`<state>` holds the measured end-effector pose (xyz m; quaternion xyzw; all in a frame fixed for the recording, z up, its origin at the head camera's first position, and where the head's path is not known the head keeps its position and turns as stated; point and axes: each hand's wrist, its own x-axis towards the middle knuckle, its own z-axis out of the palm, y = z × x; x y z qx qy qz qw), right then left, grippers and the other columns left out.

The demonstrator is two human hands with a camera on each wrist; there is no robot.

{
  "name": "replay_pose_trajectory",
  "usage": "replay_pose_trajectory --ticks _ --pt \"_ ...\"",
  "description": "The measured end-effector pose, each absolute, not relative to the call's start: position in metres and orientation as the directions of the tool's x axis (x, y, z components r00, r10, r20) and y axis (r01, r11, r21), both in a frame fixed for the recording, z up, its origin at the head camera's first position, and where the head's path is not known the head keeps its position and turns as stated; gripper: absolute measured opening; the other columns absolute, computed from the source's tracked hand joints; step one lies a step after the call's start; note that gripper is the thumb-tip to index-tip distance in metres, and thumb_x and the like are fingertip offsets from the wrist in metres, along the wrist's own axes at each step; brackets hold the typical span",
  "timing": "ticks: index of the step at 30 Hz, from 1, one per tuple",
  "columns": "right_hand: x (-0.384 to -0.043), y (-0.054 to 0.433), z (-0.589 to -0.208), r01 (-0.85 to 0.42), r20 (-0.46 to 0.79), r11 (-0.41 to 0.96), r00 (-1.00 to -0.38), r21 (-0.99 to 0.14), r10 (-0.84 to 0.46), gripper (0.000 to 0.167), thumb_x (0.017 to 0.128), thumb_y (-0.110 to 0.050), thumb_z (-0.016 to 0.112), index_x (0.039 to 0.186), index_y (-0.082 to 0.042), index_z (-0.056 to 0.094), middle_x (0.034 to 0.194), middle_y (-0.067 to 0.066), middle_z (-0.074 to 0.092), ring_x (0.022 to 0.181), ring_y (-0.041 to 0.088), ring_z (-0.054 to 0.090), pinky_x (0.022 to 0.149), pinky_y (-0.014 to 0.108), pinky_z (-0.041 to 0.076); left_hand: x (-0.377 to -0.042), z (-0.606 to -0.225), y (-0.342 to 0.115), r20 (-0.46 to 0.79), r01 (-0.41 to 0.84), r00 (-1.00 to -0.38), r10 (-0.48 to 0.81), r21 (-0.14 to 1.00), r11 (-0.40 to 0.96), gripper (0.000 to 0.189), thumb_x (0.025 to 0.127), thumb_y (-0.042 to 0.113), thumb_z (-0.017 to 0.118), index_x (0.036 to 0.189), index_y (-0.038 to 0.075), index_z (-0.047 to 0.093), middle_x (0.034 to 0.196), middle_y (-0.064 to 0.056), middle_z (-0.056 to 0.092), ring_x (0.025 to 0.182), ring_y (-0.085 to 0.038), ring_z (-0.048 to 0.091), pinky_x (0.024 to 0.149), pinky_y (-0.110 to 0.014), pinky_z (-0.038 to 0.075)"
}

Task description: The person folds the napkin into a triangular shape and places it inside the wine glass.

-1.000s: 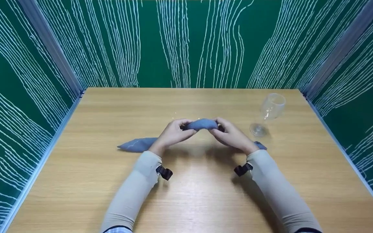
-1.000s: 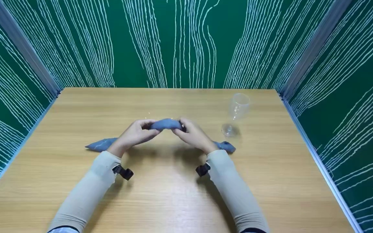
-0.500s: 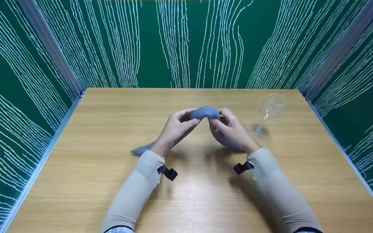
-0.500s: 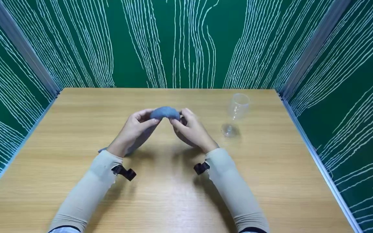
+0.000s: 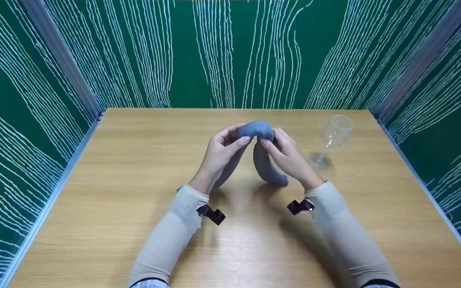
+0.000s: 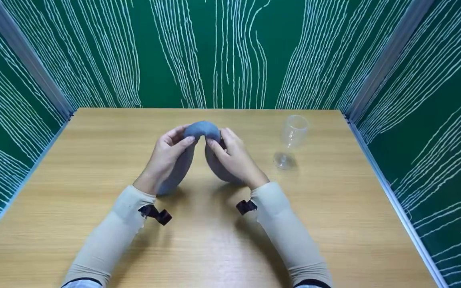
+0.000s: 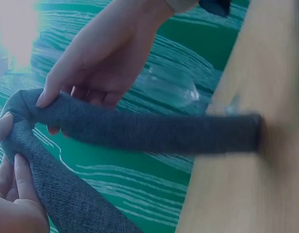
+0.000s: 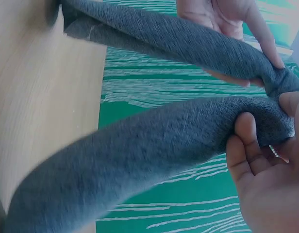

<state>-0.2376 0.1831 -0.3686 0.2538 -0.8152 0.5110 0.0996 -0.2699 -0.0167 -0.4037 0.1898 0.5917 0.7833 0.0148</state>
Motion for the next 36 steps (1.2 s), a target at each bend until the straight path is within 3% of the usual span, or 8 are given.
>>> replay_pose_trajectory --ticks 8,13,22,29,36 --pt "-0.238 0.178 -0.368 -0.522 0.448 0.226 -0.839 -0.822 -0.308 0.034 0.102 -0.004 0.056 0.133 0.008 0.052 0.120 0.017 0.057 0.103 0.020 0.060 0.088 0.029 0.052 -0.263 -0.393 -0.007 0.312 0.214 -0.925 0.216 0.899 -0.383 0.040 0.095 0.008 0.070 0.133 0.000 0.060 0.124 -0.015 0.063 0.116 -0.028 0.060 0.102 -0.038 0.048" --pt "-0.252 0.180 -0.383 -0.544 0.475 0.207 -0.826 -0.813 -0.302 0.044 0.098 -0.001 0.061 0.139 0.006 0.048 0.123 0.016 0.059 0.104 0.021 0.061 0.087 0.029 0.053 -0.260 -0.391 -0.004 0.341 0.226 -0.914 0.217 0.876 -0.427 0.040 0.097 0.006 0.065 0.136 -0.002 0.058 0.126 -0.016 0.062 0.117 -0.028 0.058 0.102 -0.040 0.047" --pt "-0.254 0.180 -0.381 -0.600 0.521 0.241 -0.791 -0.763 -0.320 0.061 0.093 -0.015 0.073 0.144 -0.002 0.043 0.122 0.009 0.065 0.104 0.019 0.065 0.088 0.036 0.054 -0.257 -0.386 -0.001 0.341 0.170 -0.904 0.256 0.839 -0.516 0.043 0.101 0.004 0.057 0.143 -0.004 0.050 0.138 -0.017 0.056 0.127 -0.028 0.054 0.107 -0.039 0.043" --pt "-0.256 0.176 -0.383 -0.607 0.540 0.250 -0.790 -0.754 -0.290 0.064 0.091 -0.016 0.076 0.144 -0.001 0.043 0.127 0.010 0.064 0.107 0.020 0.065 0.088 0.037 0.055 -0.255 -0.387 -0.003 0.381 0.198 -0.885 0.267 0.828 -0.525 0.047 0.100 -0.006 0.053 0.146 -0.006 0.045 0.145 -0.017 0.051 0.133 -0.028 0.048 0.109 -0.039 0.040" --pt "-0.255 0.170 -0.384 -0.601 0.548 0.235 -0.797 -0.764 -0.256 0.062 0.090 -0.006 0.074 0.142 0.002 0.043 0.124 0.014 0.065 0.108 0.021 0.065 0.089 0.034 0.054 -0.254 -0.387 -0.004 0.408 0.252 -0.885 0.226 0.826 -0.504 0.047 0.097 -0.009 0.057 0.143 -0.008 0.047 0.139 -0.017 0.055 0.133 -0.026 0.049 0.108 -0.041 0.043"
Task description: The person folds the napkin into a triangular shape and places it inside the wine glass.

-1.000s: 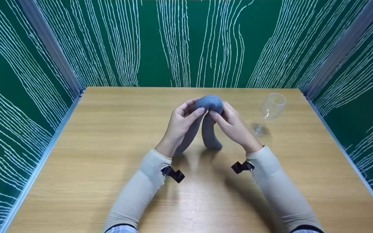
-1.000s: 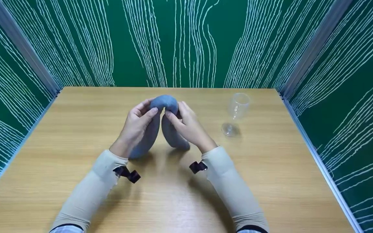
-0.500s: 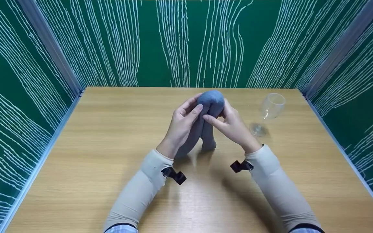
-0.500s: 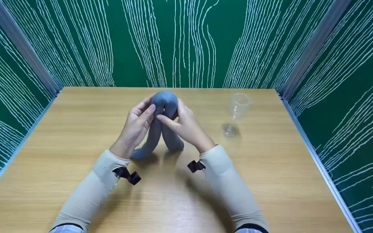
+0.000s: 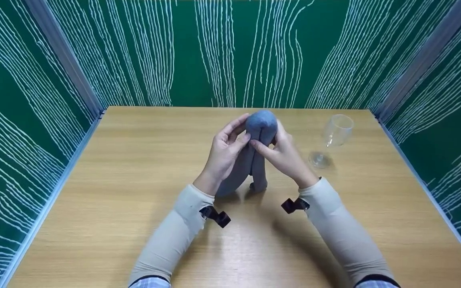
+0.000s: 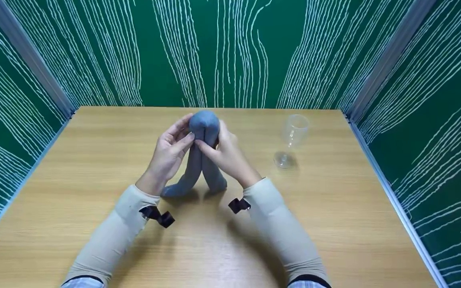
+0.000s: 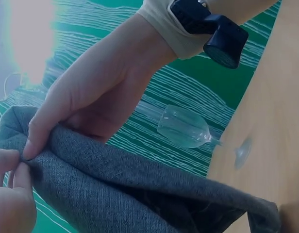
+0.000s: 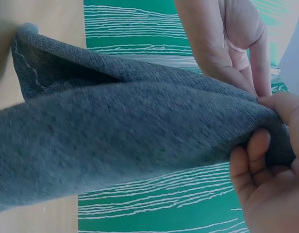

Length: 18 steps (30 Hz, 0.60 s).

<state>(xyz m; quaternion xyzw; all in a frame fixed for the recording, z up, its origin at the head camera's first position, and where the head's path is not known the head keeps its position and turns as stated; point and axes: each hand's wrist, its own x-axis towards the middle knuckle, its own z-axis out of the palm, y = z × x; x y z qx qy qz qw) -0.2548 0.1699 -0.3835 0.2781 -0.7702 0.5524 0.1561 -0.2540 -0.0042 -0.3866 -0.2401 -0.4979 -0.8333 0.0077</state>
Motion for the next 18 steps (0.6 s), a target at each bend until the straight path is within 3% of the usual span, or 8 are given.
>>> replay_pose_trajectory --ticks 5,9,14,18 --pt "-0.243 0.163 -0.375 -0.604 0.561 0.206 -0.795 -0.770 -0.230 0.058 0.089 0.005 0.070 0.140 0.010 0.041 0.123 0.022 0.064 0.109 0.024 0.064 0.090 0.030 0.053 -0.255 -0.388 -0.006 0.399 0.287 -0.891 0.215 0.864 -0.414 0.044 0.097 -0.005 0.060 0.139 -0.007 0.051 0.135 -0.014 0.057 0.129 -0.025 0.051 0.109 -0.038 0.040" --pt "-0.233 0.160 -0.365 -0.612 0.576 0.209 -0.790 -0.763 -0.212 0.054 0.089 0.009 0.068 0.135 0.013 0.042 0.121 0.024 0.064 0.108 0.024 0.064 0.090 0.029 0.053 -0.257 -0.392 -0.010 0.386 0.340 -0.886 0.257 0.918 -0.205 0.043 0.099 0.007 0.061 0.141 0.000 0.052 0.134 -0.012 0.057 0.126 -0.023 0.051 0.105 -0.039 0.043" --pt "-0.248 0.165 -0.381 -0.623 0.591 0.186 -0.781 -0.760 -0.200 0.054 0.089 0.002 0.072 0.136 0.007 0.045 0.120 0.017 0.066 0.108 0.021 0.065 0.091 0.032 0.053 -0.256 -0.403 -0.013 0.269 0.329 -0.868 0.418 0.941 0.078 0.056 0.095 0.019 0.064 0.147 0.013 0.047 0.133 -0.007 0.058 0.119 -0.022 0.056 0.100 -0.042 0.046" --pt "-0.256 0.169 -0.392 -0.634 0.600 0.171 -0.771 -0.754 -0.214 0.056 0.090 -0.005 0.074 0.138 0.003 0.045 0.119 0.013 0.067 0.107 0.020 0.066 0.091 0.035 0.054 -0.255 -0.412 -0.013 0.190 0.310 -0.850 0.491 0.935 0.175 0.071 0.088 0.027 0.073 0.151 0.022 0.040 0.131 0.000 0.060 0.116 -0.018 0.058 0.103 -0.045 0.043"
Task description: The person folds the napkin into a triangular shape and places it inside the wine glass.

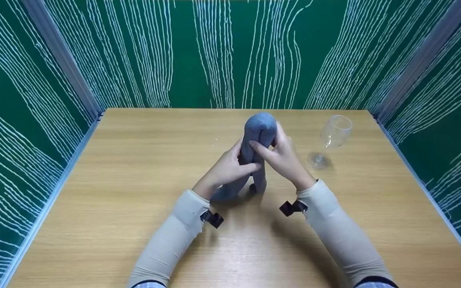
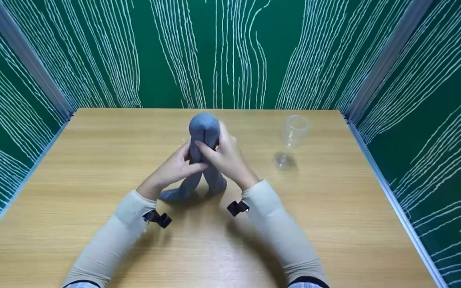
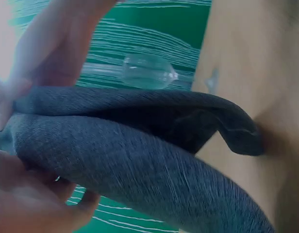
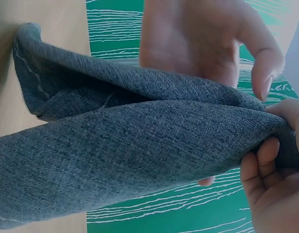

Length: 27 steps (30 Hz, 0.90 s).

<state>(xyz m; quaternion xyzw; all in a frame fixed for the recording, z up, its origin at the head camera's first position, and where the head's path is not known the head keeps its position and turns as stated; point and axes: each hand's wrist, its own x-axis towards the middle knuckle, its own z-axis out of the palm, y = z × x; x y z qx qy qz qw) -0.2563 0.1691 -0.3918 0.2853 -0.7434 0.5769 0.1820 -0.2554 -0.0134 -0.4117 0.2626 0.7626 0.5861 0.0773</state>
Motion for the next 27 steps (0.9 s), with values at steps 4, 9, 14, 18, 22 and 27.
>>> replay_pose_trajectory --ticks 4,9,14,18,22,27 --pt "-0.256 0.167 -0.394 -0.600 0.567 0.169 -0.797 -0.782 -0.206 0.056 0.090 0.001 0.072 0.139 0.005 0.044 0.120 0.016 0.066 0.107 0.022 0.065 0.092 0.035 0.053 -0.258 -0.418 -0.008 0.209 0.313 -0.854 0.476 0.938 0.151 0.077 0.082 0.028 0.082 0.147 0.024 0.041 0.125 0.002 0.063 0.111 -0.018 0.061 0.101 -0.045 0.043" --pt "-0.254 0.163 -0.395 -0.580 0.542 0.172 -0.811 -0.796 -0.220 0.059 0.089 0.004 0.071 0.140 0.007 0.042 0.122 0.021 0.064 0.110 0.027 0.063 0.094 0.038 0.051 -0.259 -0.423 -0.001 0.236 0.305 -0.874 0.424 0.947 0.102 0.074 0.081 0.022 0.082 0.145 0.016 0.043 0.127 -0.002 0.062 0.112 -0.018 0.060 0.102 -0.041 0.043" --pt "-0.252 0.163 -0.397 -0.579 0.537 0.206 -0.812 -0.789 -0.228 0.059 0.090 -0.005 0.074 0.141 0.000 0.045 0.122 0.013 0.066 0.109 0.022 0.064 0.094 0.038 0.050 -0.257 -0.424 0.001 0.197 0.278 -0.892 0.406 0.949 0.150 0.059 0.088 0.025 0.075 0.138 0.007 0.049 0.124 -0.006 0.063 0.108 -0.017 0.061 0.100 -0.039 0.046" --pt "-0.252 0.165 -0.398 -0.592 0.543 0.250 -0.805 -0.766 -0.239 0.058 0.090 -0.014 0.076 0.140 -0.005 0.049 0.121 0.007 0.067 0.107 0.019 0.064 0.092 0.038 0.050 -0.258 -0.426 0.002 0.176 0.277 -0.892 0.416 0.941 0.195 0.050 0.093 0.028 0.070 0.133 0.005 0.052 0.121 -0.006 0.063 0.105 -0.017 0.061 0.099 -0.038 0.046" --pt "-0.253 0.168 -0.399 -0.606 0.552 0.262 -0.794 -0.751 -0.254 0.058 0.091 -0.019 0.075 0.140 -0.005 0.049 0.123 0.006 0.065 0.107 0.019 0.063 0.089 0.039 0.050 -0.258 -0.426 0.001 0.179 0.272 -0.892 0.414 0.946 0.177 0.052 0.094 0.029 0.067 0.138 0.006 0.050 0.126 -0.006 0.061 0.110 -0.016 0.060 0.102 -0.037 0.044" --pt "-0.254 0.178 -0.402 -0.625 0.566 0.258 -0.779 -0.737 -0.269 0.048 0.093 -0.015 0.073 0.134 -0.002 0.052 0.116 0.007 0.062 0.093 0.021 0.060 0.082 0.034 0.049 -0.258 -0.426 -0.002 0.185 0.259 -0.902 0.391 0.955 0.144 0.056 0.095 0.025 0.067 0.143 0.004 0.046 0.133 -0.009 0.060 0.114 -0.018 0.061 0.104 -0.039 0.044"
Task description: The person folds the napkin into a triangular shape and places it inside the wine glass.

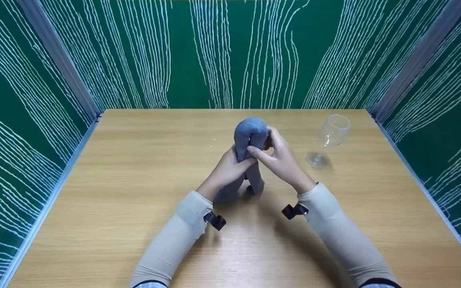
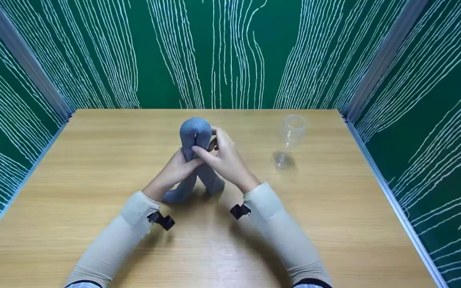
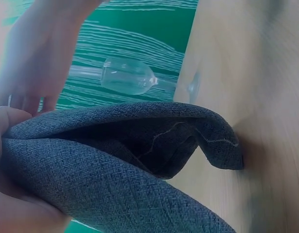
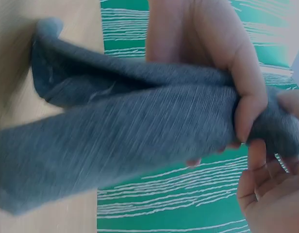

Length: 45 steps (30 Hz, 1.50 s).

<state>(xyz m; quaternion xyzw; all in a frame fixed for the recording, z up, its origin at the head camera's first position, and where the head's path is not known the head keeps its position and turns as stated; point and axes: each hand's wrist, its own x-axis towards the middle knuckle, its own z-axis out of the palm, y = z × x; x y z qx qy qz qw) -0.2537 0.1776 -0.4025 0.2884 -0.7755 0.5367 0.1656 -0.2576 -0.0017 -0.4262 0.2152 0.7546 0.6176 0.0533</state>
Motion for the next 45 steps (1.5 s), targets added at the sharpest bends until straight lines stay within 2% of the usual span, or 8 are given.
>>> replay_pose_trajectory --ticks 4,10,14,19,26,35,40,45 --pt "-0.256 0.191 -0.410 -0.620 0.563 0.267 -0.784 -0.738 -0.264 0.043 0.093 -0.006 0.071 0.131 0.001 0.053 0.117 0.011 0.060 0.087 0.023 0.057 0.080 0.030 0.048 -0.258 -0.426 -0.007 0.176 0.241 -0.920 0.351 0.959 0.151 0.058 0.095 0.024 0.066 0.142 0.000 0.044 0.130 -0.014 0.060 0.111 -0.023 0.062 0.103 -0.043 0.046" --pt "-0.249 0.208 -0.413 -0.527 0.465 0.345 -0.849 -0.776 -0.250 0.038 0.094 -0.001 0.068 0.127 0.008 0.053 0.116 0.020 0.061 0.095 0.029 0.059 0.085 0.036 0.049 -0.260 -0.429 -0.015 0.147 0.203 -0.933 0.328 0.968 0.145 0.057 0.095 0.023 0.065 0.141 -0.001 0.042 0.123 -0.014 0.061 0.107 -0.025 0.064 0.102 -0.047 0.046" --pt "-0.245 0.221 -0.414 -0.437 0.361 0.396 -0.897 -0.807 -0.255 0.035 0.096 -0.003 0.065 0.126 0.010 0.052 0.115 0.025 0.059 0.099 0.033 0.057 0.089 0.040 0.046 -0.261 -0.431 -0.020 0.145 0.196 -0.933 0.330 0.972 0.129 0.056 0.095 0.023 0.065 0.140 -0.002 0.042 0.123 -0.014 0.060 0.106 -0.025 0.064 0.101 -0.045 0.046" --pt "-0.262 0.254 -0.453 -0.337 0.254 0.463 -0.939 -0.820 -0.233 0.035 0.100 -0.014 0.063 0.127 0.006 0.054 0.116 0.023 0.061 0.102 0.031 0.057 0.091 0.046 0.045 -0.263 -0.434 -0.025 0.141 0.187 -0.938 0.317 0.975 0.122 0.056 0.094 0.022 0.065 0.138 -0.004 0.043 0.122 -0.015 0.059 0.103 -0.025 0.063 0.099 -0.044 0.047" --pt "-0.273 0.298 -0.495 -0.236 0.167 0.546 -0.971 -0.804 -0.173 0.040 0.101 -0.026 0.063 0.125 0.006 0.058 0.113 0.017 0.061 0.102 0.027 0.057 0.090 0.038 0.045 -0.263 -0.435 -0.038 0.127 0.168 -0.950 0.286 0.978 0.124 0.057 0.093 0.022 0.065 0.138 -0.005 0.042 0.122 -0.017 0.059 0.105 -0.027 0.063 0.103 -0.046 0.045" --pt "-0.276 0.343 -0.511 -0.108 0.079 0.597 -0.994 -0.795 -0.075 0.041 0.103 -0.030 0.059 0.127 0.004 0.060 0.124 0.021 0.061 0.112 0.035 0.056 0.098 0.044 0.042 -0.265 -0.432 -0.067 0.071 0.103 -0.973 0.218 0.985 0.140 0.058 0.095 0.025 0.065 0.142 0.001 0.040 0.125 -0.015 0.058 0.111 -0.029 0.062 0.108 -0.051 0.038" --pt "-0.278 0.360 -0.512 -0.034 0.039 0.605 -0.999 -0.796 -0.006 0.045 0.104 -0.031 0.057 0.127 0.007 0.054 0.124 0.024 0.058 0.113 0.035 0.054 0.100 0.045 0.041 -0.267 -0.428 -0.084 0.036 0.063 -0.986 0.164 0.985 0.163 0.058 0.096 0.025 0.065 0.142 0.000 0.040 0.126 -0.016 0.058 0.113 -0.030 0.062 0.109 -0.049 0.038" --pt "-0.282 0.367 -0.510 0.031 0.005 0.569 -0.998 -0.822 0.062 0.051 0.104 -0.027 0.055 0.136 0.010 0.043 0.128 0.029 0.052 0.118 0.039 0.049 0.104 0.049 0.038 -0.269 -0.427 -0.100 0.030 0.052 -0.991 0.132 0.985 0.167 0.056 0.096 0.024 0.064 0.140 0.000 0.040 0.124 -0.015 0.058 0.110 -0.029 0.062 0.107 -0.046 0.040"
